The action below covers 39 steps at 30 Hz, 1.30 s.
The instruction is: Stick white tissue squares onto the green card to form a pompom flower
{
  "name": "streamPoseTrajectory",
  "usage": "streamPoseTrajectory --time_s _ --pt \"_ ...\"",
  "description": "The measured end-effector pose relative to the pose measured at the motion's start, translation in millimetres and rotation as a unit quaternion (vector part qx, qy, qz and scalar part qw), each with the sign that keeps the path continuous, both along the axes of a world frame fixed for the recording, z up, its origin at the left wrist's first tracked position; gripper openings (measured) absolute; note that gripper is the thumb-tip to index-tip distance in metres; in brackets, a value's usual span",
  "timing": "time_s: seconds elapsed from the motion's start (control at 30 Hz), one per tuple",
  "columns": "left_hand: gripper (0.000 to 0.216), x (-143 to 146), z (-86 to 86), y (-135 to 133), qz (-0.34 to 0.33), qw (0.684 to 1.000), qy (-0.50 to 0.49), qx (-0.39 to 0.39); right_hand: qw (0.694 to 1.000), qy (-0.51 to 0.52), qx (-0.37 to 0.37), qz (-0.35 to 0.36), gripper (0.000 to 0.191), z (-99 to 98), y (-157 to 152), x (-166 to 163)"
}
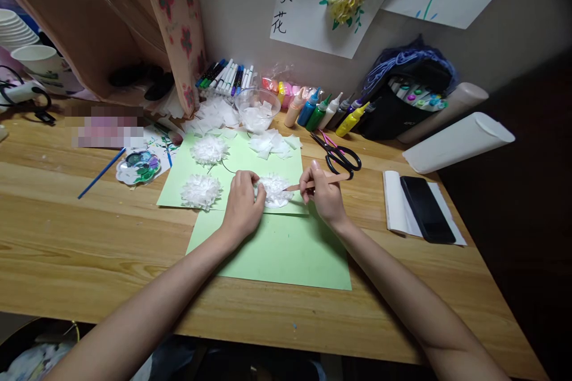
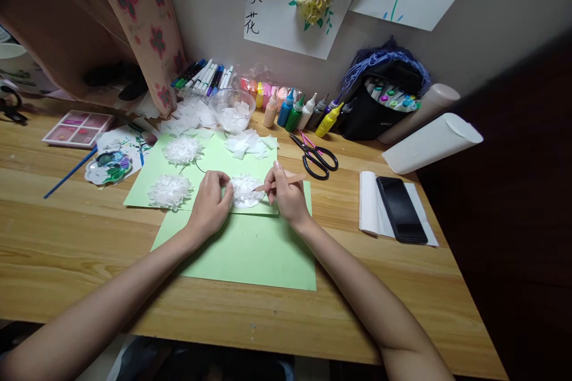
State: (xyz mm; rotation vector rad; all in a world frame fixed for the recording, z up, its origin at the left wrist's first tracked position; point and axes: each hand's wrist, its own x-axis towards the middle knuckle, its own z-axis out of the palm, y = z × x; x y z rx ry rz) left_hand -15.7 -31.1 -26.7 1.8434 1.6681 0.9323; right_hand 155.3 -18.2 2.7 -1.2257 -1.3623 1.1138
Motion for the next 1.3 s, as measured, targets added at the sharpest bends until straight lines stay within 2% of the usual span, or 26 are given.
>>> streamPoseTrajectory --time_s 0.1,0.17,0.27,0.37,0.43,0.57,0.67,0.73,0.8,0.93,1.1,1.2,1.3 --pt "0.002 0 0.7 0 0.002 1.0 -0.009 -0.004 0.999 0.0 0.049 -0.019 0.049 -0.3 1 9" --pt "0.003 -1 1.4 -1 0.003 1.0 -0.018 -0.008 0.993 -0.028 0.103 -0.045 0.036 -1.9 9 16" --pt "0.005 -2 2.4 -1 0.002 1.0 -0.022 -0.01 0.978 -0.131 0.156 -0.043 0.021 -7.7 32 26" --pt "0.006 -3 3.0 -1 0.004 1.0 -0.018 -0.013 0.95 -0.239 0.199 -0.023 0.021 -17.2 59 31" --pt "0.007 -3 3.4 -1 0.005 1.0 -0.017 -0.013 0.931 -0.271 0.242 -0.035 0.017 -24.2 75 29" --pt "0.008 -3 3.7 -2 0.002 1.0 -0.019 -0.008 0.916 -0.316 0.246 -0.034 0.004 -33.9 98 19" --pt "0.007 -4 3.5 -2 0.001 1.0 -0.027 -0.006 0.924 -0.306 0.215 -0.074 0.007 -32.9 105 17" --pt "0.007 -5 3.4 -3 0.001 0.999 -0.041 -0.008 0.941 -0.253 0.201 -0.097 0.006 -27.9 101 21" --pt "0.008 -6 3.6 -4 0.004 0.998 -0.058 -0.006 0.962 -0.181 0.186 -0.08 0.007 -20.9 89 26" --pt "0.01 -4 7.0 -9 -0.007 0.998 -0.048 0.043 0.994 -0.044 0.09 0.051 0.021 -8.2 47 35" --pt "0.024 7 13.7 -23 -0.116 0.99 0.045 0.071 0.981 0.047 -0.023 0.187 0.027 -8.0 0 38" --pt "0.016 12 13.9 -28 -0.159 0.985 0.053 0.051 0.98 0.049 -0.026 0.194 0.027 -15.3 -8 39" --pt "0.017 13 11.0 -28 -0.165 0.985 0.042 0.041 0.984 0.039 -0.006 0.174 0.025 -23.6 -9 41"
